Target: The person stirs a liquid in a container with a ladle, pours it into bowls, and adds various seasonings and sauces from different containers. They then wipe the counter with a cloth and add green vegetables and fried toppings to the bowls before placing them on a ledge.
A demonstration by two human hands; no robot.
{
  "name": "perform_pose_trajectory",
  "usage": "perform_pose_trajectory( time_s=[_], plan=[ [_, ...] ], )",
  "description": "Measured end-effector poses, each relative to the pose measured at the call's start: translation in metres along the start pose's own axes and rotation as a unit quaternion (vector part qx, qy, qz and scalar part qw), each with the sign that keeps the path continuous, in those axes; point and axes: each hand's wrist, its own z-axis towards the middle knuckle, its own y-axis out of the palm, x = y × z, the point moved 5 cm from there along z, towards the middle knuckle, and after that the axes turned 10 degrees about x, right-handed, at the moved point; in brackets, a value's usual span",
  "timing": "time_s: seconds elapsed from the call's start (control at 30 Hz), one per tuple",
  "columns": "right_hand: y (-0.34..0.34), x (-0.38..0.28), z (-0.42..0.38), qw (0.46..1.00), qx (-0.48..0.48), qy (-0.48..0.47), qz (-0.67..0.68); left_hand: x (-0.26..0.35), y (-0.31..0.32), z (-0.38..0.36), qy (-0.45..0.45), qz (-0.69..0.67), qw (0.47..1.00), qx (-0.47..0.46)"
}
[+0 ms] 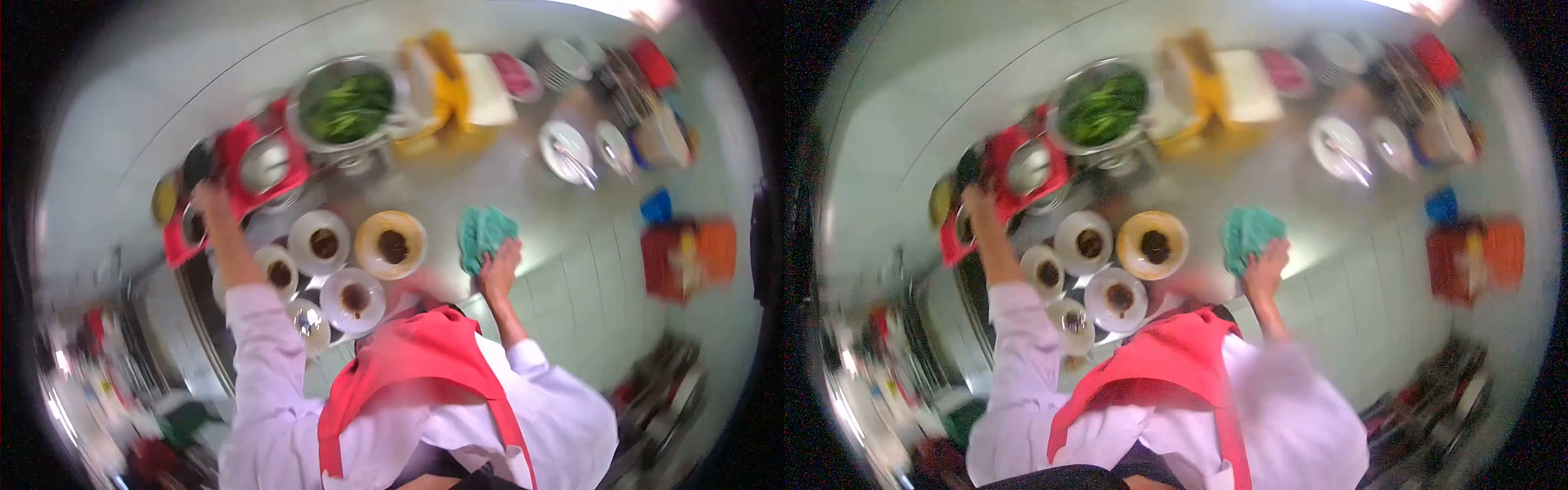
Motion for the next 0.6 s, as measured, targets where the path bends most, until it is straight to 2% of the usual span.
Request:
perform_pose_trajectory(
  time_s=[0.03,0.07,0.1,0.13,0.17,0.2,0.23,0.27,0.3,0.33,0.37,0.4,0.43,0.47,0.5,0.53,0.57,0.6],
  plan=[
    [-0.005,-0.005,0.015,0.998,-0.009,0.058,0.036,-0.012,0.019,0.015,-0.009,0.033,0.998,-0.048],
    [-0.001,-0.004,0.026,0.999,0.01,0.051,0.014,-0.001,-0.005,-0.003,0.035,-0.031,0.998,0.039],
    [0.007,-0.001,0.034,0.998,0.027,0.057,0.006,-0.002,-0.01,-0.006,0.157,-0.115,0.967,0.167],
    [0.015,0.003,0.043,0.998,0.042,0.056,-0.002,-0.022,0.029,0.024,0.212,-0.228,0.936,0.167],
    [0.016,0.004,0.055,0.996,0.069,0.051,0.025,0.001,-0.009,0.002,0.141,-0.023,0.988,0.066],
    [0.016,0.002,0.064,0.993,0.095,0.039,0.055,0.015,-0.04,-0.02,0.219,-0.112,0.955,0.166],
    [0.016,0.002,0.073,0.99,0.127,0.018,0.058,-0.01,0.001,0.001,0.107,-0.383,0.906,0.145],
    [0.019,-0.001,0.082,0.985,0.157,-0.007,0.065,0.005,-0.023,-0.009,0.179,-0.247,0.934,0.188],
    [0.016,-0.006,0.091,0.985,0.161,-0.005,0.06,0.008,-0.031,-0.013,0.103,-0.214,0.958,0.162],
    [0.009,-0.008,0.099,0.978,0.122,0.067,0.157,0.01,-0.038,-0.018,0.107,-0.215,0.957,0.16],
    [0.004,-0.008,0.104,0.955,0.081,0.137,0.251,0.005,-0.041,-0.022,0.085,-0.298,0.941,0.138],
    [0.0,-0.009,0.106,0.955,0.081,0.139,0.25,-0.001,-0.048,-0.029,0.061,-0.376,0.917,0.116],
    [-0.006,-0.009,0.107,0.955,0.11,0.14,0.236,-0.022,-0.049,-0.042,-0.064,-0.549,0.832,0.054],
    [-0.013,-0.008,0.112,0.955,0.141,0.14,0.222,-0.023,-0.057,-0.069,-0.188,-0.691,0.698,-0.01],
    [-0.022,-0.009,0.114,0.954,0.142,0.138,0.224,-0.004,-0.091,-0.109,-0.217,-0.7,0.679,0.038],
    [-0.029,-0.007,0.112,0.942,0.124,0.193,0.246,0.017,-0.12,-0.157,-0.245,-0.708,0.656,0.086],
    [-0.037,-0.007,0.109,0.926,0.106,0.248,0.266,0.036,-0.129,-0.19,-0.141,-0.679,0.719,0.049],
    [-0.05,-0.014,0.107,0.905,0.089,0.259,0.324,0.054,-0.137,-0.223,-0.034,-0.637,0.77,0.012]
  ],
)
